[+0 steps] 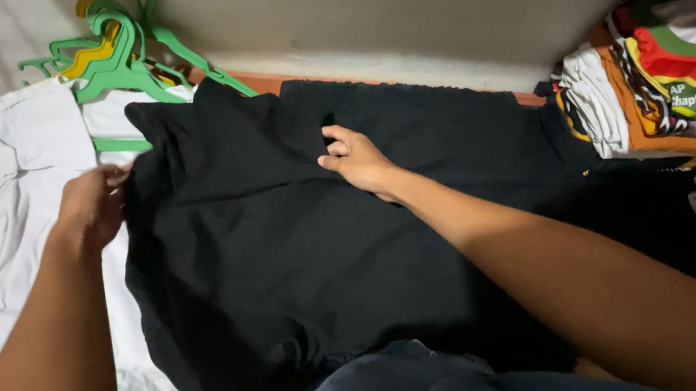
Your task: The recorder folds a black t-shirt and places it on a stack of clothes, then handles a white shirt.
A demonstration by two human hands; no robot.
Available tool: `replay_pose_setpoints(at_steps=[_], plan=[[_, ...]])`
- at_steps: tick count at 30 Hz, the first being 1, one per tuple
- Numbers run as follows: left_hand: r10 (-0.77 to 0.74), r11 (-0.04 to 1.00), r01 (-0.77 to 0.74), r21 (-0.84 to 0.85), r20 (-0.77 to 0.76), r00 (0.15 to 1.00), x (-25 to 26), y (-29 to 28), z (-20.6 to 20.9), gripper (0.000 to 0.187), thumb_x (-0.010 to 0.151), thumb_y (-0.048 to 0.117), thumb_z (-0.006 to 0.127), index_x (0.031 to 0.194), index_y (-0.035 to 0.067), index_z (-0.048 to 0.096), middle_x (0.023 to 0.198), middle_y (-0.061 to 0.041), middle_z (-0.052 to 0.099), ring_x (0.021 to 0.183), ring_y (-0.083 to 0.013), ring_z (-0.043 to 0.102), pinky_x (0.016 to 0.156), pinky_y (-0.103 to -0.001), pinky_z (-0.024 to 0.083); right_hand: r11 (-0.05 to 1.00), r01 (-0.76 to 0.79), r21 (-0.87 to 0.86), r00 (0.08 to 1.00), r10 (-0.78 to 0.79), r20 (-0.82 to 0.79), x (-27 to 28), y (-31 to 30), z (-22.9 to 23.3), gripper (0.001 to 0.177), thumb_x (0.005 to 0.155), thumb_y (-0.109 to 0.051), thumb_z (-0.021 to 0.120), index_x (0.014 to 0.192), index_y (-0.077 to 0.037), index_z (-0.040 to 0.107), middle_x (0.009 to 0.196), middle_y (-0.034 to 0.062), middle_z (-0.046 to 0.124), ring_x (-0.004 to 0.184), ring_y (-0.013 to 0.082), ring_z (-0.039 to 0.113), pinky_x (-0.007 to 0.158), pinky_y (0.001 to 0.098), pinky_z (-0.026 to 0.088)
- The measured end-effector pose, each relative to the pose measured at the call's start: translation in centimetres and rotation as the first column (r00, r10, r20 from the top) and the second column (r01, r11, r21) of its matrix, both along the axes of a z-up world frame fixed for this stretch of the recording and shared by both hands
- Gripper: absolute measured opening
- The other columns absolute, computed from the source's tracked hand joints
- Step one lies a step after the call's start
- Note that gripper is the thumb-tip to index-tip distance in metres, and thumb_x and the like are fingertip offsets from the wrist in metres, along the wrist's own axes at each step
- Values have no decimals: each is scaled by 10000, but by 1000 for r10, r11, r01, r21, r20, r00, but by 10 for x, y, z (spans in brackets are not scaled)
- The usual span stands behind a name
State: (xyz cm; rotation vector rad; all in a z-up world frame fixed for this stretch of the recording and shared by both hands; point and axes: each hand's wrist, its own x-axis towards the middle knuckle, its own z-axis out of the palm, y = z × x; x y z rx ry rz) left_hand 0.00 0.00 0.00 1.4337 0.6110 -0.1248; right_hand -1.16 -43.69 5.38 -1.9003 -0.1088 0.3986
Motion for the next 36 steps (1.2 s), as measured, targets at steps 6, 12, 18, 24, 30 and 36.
replay_pose_setpoints(at_steps=[6, 12, 18, 24, 30, 36], plan=[[-292, 951, 250, -184, -257, 921, 39, -22, 20, 504, 972, 560, 586, 1076, 70, 652, 948, -103, 717, 798, -250, 664, 755, -395, 543, 999, -32, -20, 999, 32, 4, -2, 1, 4, 693, 943, -107, 654, 1559, -41, 344, 1424, 232, 598, 1305, 282, 597, 1068, 349, 466], [-48, 996, 52, -72, 56, 997, 62, -7, -15, 373, 984, 387, 699, 1131, 48, 655, 1048, -98, 705, 889, -242, 668, 849, -387, 547, 999, -38, -20, 999, 38, 3, -2, -3, 8, 698, 937, -93, 654, 1561, -46, 346, 1420, 226, 596, 1295, 274, 597, 1055, 350, 477], [-93, 484, -506, 714, 617, 781, 15, -43, 3, 253, 893, 89, 753, 1091, -12, 631, 1063, -192, 642, 982, -352, 636, 899, -455, 520, 996, 72, -60, 997, -73, -14, -6, 7, 13, 632, 937, -91, 661, 1504, -43, 386, 1374, 202, 624, 1238, 270, 635, 1033, 346, 494], [-447, 613, -51, 788, 399, 800, -18, -122, 24, 453, 938, 311, 679, 1185, -47, 553, 1129, -249, 598, 990, -414, 643, 880, -479, 524, 991, 81, 106, 997, -82, 1, 10, 6, -21, 472, 980, -75, 632, 1435, -6, 525, 1380, 235, 652, 1258, 272, 632, 1052, 338, 483], [-433, 452, 195, 871, 23, 901, -1, -96, -30, 694, 944, 611, 690, 1170, -41, 613, 1172, -331, 640, 1124, -474, 618, 949, -492, 497, 1000, -1, 21, 996, -1, 94, -3, -5, -6, 536, 952, -87, 650, 1460, -94, 479, 1358, 170, 594, 1232, 228, 613, 1036, 335, 490], [-348, 627, 153, 764, 98, 932, -13, -98, -20, 590, 981, 561, 624, 1217, 21, 613, 1139, -300, 680, 1099, -477, 640, 933, -513, 501, 808, 61, -587, 908, 200, 369, -59, -63, 23, 400, 857, -162, 753, 1241, -160, 640, 1176, 124, 628, 1153, 302, 608, 994, 416, 508]])
